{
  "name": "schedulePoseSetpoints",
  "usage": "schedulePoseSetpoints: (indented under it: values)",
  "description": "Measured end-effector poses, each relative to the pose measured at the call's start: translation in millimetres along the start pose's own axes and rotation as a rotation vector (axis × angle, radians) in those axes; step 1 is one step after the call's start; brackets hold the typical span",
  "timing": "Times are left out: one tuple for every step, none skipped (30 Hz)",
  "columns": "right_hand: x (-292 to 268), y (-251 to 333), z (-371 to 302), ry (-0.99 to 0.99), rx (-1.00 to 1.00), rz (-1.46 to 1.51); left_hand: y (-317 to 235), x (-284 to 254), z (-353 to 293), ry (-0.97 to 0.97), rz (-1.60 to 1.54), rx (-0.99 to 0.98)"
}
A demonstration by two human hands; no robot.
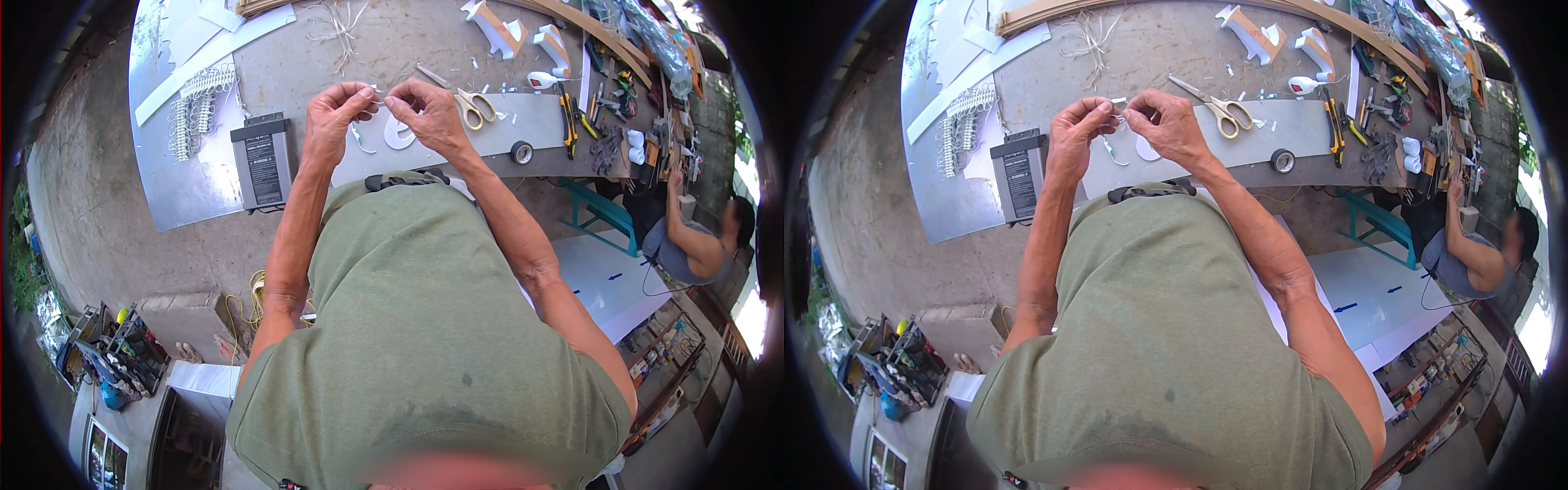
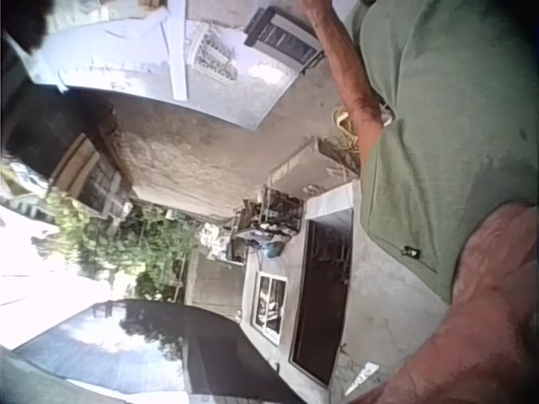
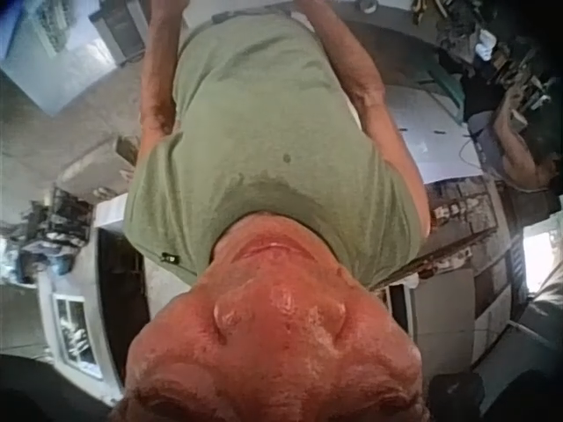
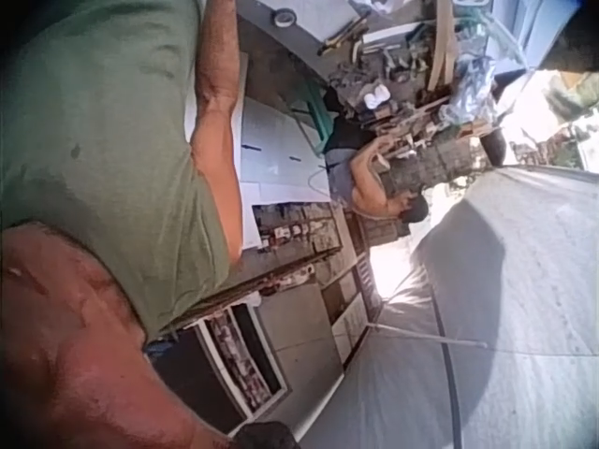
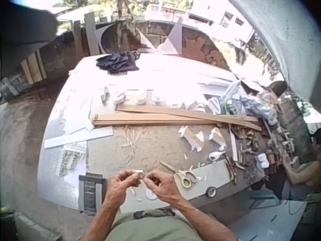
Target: Assembling and wiring LED-backlit letters for a sign.
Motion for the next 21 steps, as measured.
schedulePoseSetpoints:
  values:
    - [0, -1, -2, -0.016, 0.003, -0.008, 2, -1, 2, 0.017, -0.002, -0.004]
    - [6, -5, -3, 0.036, 0.046, 0.008, 2, -5, 5, -0.002, 0.029, 0.014]
    - [11, -8, -5, 0.086, 0.089, 0.026, 1, -10, 8, -0.022, 0.060, 0.031]
    - [14, -7, -7, 0.134, 0.072, 0.030, 1, -16, 9, -0.045, 0.088, 0.057]
    - [9, -11, -8, 0.127, 0.074, 0.028, 2, -19, 11, -0.038, 0.088, 0.056]
    - [3, -21, -11, 0.108, 0.087, 0.028, 1, -23, 13, -0.046, 0.134, 0.089]
    - [0, -29, -14, 0.098, 0.095, 0.040, -2, -29, 13, -0.065, 0.189, 0.126]
    - [-11, -41, -17, 0.030, 0.140, 0.052, -3, -32, 12, -0.120, 0.263, 0.135]
    - [-25, -53, -19, -0.049, 0.130, 0.026, -5, -28, 13, -0.119, 0.297, 0.134]
    - [-41, -70, -23, -0.117, 0.197, 0.026, -5, -24, 14, -0.085, 0.303, 0.162]
    - [-54, -72, -26, -0.189, 0.238, 0.088, 1, -22, 18, -0.086, 0.372, 0.136]
    - [-64, -79, -29, -0.230, 0.234, 0.107, 9, -21, 22, -0.098, 0.403, 0.166]
    - [-72, -82, -32, -0.261, 0.293, 0.082, 12, -17, 25, -0.095, 0.580, 0.234]
    - [-77, -80, -31, -0.257, 0.312, 0.088, 17, -13, 28, -0.130, 0.552, 0.229]
    - [-71, -78, -27, -0.237, 0.305, 0.100, 19, -18, 27, -0.152, 0.561, 0.234]
    - [-74, -75, -26, -0.244, 0.301, 0.092, 21, -10, 26, -0.134, 0.595, 0.207]
    - [-77, -74, -25, -0.252, 0.297, 0.082, 22, -5, 25, -0.115, 0.627, 0.179]
    - [-73, -74, -21, -0.253, 0.270, 0.088, 27, -9, 27, -0.118, 0.638, 0.175]
    - [-72, -74, -18, -0.257, 0.267, 0.082, 28, -8, 27, -0.113, 0.632, 0.178]
    - [-70, -73, -15, -0.246, 0.254, 0.083, 29, -8, 27, -0.115, 0.626, 0.175]
    - [-68, -72, -11, -0.234, 0.241, 0.083, 30, -8, 27, -0.119, 0.620, 0.172]
Point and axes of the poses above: each hand's wrist, its own z-axis towards the middle knuckle, its own x-axis out of the palm, y = z × x, the point moved 8 cm from there along z, towards the middle knuckle, and after that the axes turned 5 degrees about -y, right-handed, at the moved point
